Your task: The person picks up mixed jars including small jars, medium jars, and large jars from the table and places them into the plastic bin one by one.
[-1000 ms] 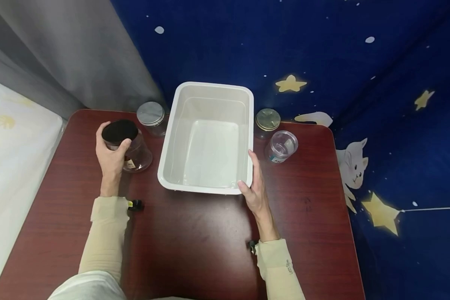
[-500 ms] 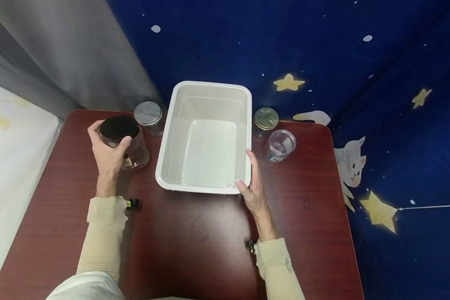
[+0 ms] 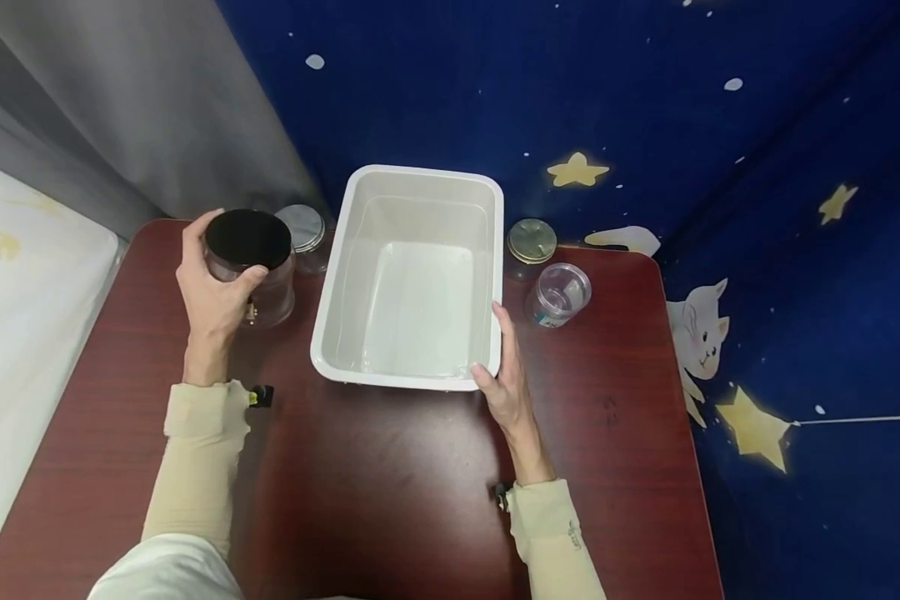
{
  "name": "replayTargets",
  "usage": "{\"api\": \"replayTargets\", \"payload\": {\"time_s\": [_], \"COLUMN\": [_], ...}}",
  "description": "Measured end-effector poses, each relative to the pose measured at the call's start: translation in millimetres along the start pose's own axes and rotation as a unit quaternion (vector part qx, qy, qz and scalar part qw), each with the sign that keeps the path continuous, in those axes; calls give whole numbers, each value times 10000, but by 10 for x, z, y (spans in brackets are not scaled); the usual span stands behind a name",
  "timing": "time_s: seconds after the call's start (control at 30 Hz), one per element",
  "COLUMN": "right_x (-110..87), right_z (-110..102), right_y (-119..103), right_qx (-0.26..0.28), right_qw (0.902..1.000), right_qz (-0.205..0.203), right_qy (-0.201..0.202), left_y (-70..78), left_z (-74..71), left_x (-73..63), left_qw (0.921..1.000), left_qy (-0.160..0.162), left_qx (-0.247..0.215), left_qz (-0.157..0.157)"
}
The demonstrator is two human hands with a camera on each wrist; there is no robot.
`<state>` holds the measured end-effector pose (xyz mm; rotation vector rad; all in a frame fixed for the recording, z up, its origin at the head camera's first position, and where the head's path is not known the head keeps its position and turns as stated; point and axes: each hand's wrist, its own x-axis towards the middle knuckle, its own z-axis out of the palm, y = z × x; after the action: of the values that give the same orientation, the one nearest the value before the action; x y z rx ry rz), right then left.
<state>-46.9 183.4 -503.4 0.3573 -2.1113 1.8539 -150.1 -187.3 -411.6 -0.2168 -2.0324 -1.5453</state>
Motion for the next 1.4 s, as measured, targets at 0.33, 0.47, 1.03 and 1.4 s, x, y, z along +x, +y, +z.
{"api": "replayTargets", "payload": {"time_s": [0.33,0.47,1.03,1.4], "right_x": [11,8,7,5], "right_z": [-1,7,34,46], "right_y": [34,31,51,56], "right_qx": [20,116,284,487], "right_qw": [10000,9999,9995,9987], "right_qz": [75,116,93,121], "right_qy": [23,13,65,120], "left_y": [228,316,236,455], "left_z": [100,144,262,455], "left_x": [227,337,658,817], "left_qw": [9993,9977,9731,9590], "left_qy": [-140,-360,-1231,-1867], "left_qx": [-107,117,1064,1558], "left_qz": [328,557,1628,1458]}}
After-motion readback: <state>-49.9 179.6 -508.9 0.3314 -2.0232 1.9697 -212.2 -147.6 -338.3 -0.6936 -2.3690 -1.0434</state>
